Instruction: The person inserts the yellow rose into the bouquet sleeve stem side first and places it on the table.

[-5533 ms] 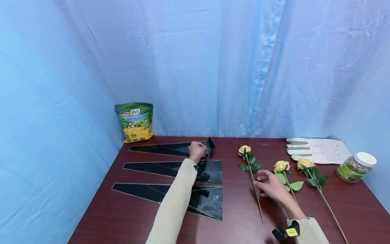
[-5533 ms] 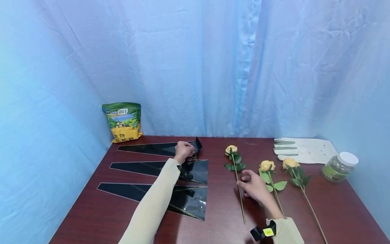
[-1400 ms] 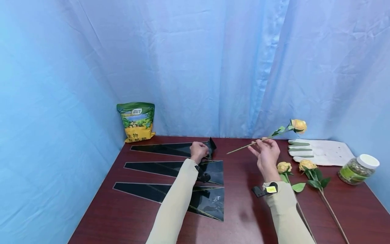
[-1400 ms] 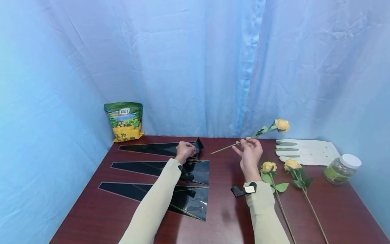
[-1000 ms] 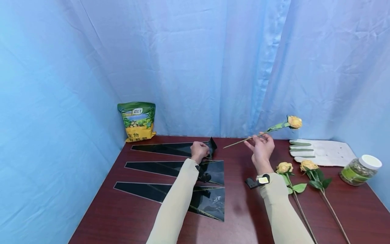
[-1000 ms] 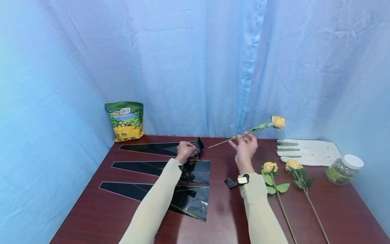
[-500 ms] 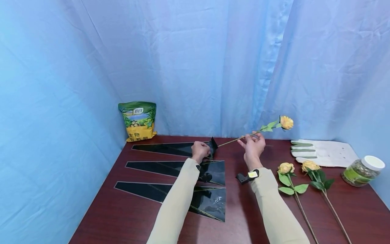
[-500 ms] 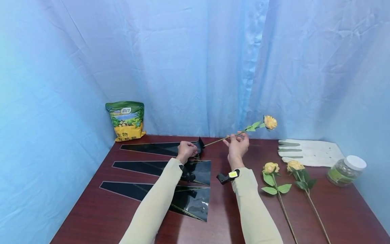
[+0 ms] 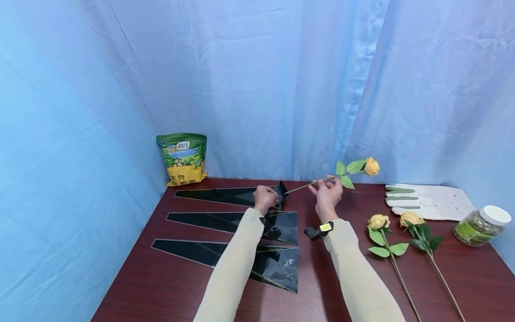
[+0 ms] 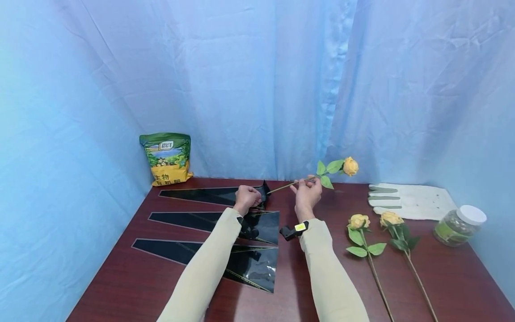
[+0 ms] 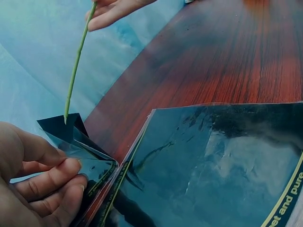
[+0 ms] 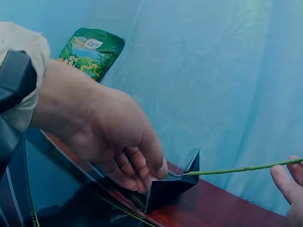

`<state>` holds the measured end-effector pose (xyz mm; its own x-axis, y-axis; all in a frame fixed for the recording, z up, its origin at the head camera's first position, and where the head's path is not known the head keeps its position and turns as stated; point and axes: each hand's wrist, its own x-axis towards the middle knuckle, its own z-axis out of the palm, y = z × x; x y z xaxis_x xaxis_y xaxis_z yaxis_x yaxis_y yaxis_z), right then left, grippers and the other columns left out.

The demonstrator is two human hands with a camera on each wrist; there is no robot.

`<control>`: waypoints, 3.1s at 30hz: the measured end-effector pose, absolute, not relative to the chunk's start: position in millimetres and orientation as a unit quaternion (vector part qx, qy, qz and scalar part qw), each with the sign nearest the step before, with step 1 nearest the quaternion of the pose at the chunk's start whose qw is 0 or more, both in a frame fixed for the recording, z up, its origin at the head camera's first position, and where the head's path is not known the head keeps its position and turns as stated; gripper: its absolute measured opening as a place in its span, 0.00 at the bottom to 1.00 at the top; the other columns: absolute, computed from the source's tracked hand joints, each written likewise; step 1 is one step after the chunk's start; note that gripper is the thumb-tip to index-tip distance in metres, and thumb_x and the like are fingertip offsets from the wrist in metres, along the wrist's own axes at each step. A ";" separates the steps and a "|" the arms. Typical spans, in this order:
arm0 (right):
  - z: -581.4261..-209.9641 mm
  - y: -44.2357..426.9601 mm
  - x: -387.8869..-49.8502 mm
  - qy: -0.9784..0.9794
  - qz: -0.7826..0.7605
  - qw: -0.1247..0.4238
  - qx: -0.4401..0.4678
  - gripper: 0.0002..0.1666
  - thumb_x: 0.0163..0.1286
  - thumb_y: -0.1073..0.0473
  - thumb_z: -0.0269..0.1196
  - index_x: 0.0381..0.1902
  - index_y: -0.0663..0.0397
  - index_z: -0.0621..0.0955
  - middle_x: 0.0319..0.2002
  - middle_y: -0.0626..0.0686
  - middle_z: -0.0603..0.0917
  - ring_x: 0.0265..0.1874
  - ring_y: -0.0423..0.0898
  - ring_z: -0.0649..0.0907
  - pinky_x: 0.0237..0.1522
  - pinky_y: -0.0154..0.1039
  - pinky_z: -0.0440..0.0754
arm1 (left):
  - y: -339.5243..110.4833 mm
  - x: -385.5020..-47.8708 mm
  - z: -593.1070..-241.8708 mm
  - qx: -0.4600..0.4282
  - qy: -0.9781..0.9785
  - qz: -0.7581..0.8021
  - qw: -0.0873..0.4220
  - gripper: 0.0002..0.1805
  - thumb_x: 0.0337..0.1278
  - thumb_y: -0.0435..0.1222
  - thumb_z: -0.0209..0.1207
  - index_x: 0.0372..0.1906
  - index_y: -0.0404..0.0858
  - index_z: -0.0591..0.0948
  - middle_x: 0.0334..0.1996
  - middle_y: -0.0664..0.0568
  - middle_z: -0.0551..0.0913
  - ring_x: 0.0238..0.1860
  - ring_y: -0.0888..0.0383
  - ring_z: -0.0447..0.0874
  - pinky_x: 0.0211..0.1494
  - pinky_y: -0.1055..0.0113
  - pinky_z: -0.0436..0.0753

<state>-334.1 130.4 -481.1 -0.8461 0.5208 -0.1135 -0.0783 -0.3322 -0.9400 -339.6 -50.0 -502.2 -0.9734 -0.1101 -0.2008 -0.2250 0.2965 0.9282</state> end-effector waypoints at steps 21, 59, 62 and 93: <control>-481.1 116.8 -335.4 -0.569 0.773 0.208 -0.189 0.15 0.69 0.72 0.56 0.41 0.44 0.73 0.32 0.50 0.75 0.39 0.51 0.88 0.46 0.50 0.88 | -37.9 -338.9 -491.7 -0.078 0.793 0.604 0.030 0.11 0.60 0.25 0.56 0.28 0.29 0.87 0.22 0.43 0.87 0.21 0.56 0.82 0.30 0.63 0.82; -497.4 106.1 -327.8 -0.590 0.769 0.193 -0.149 0.17 0.76 0.55 0.57 0.52 0.62 0.81 0.41 0.54 0.83 0.32 0.33 0.86 0.51 0.45 0.87 | -11.4 -330.3 -469.7 -0.072 0.752 0.655 -0.015 0.07 0.57 0.26 0.60 0.33 0.29 0.87 0.29 0.39 0.89 0.22 0.58 0.87 0.30 0.67 0.87; -497.8 104.7 -326.7 -0.572 0.782 0.193 -0.155 0.16 0.75 0.57 0.59 0.51 0.64 0.82 0.36 0.49 0.85 0.31 0.34 0.86 0.46 0.40 0.88 | -10.1 -329.2 -467.9 -0.070 0.751 0.656 -0.015 0.07 0.58 0.27 0.60 0.34 0.29 0.87 0.29 0.39 0.89 0.22 0.59 0.86 0.30 0.67 0.87; -495.9 107.5 -320.6 -0.548 0.795 0.225 -0.132 0.11 0.71 0.59 0.63 0.46 0.60 0.80 0.39 0.62 0.88 0.29 0.38 0.89 0.49 0.55 0.85 | -9.9 -328.5 -467.9 -0.077 0.744 0.664 -0.018 0.07 0.58 0.28 0.61 0.36 0.30 0.88 0.28 0.39 0.89 0.19 0.63 0.83 0.30 0.67 0.87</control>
<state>-320.6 107.5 -495.9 -0.8634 0.5031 0.0370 -0.2135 -0.2979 -0.9304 -328.5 -9.9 -467.9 -0.9875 -0.1384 -0.0751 -0.0902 0.1067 0.9902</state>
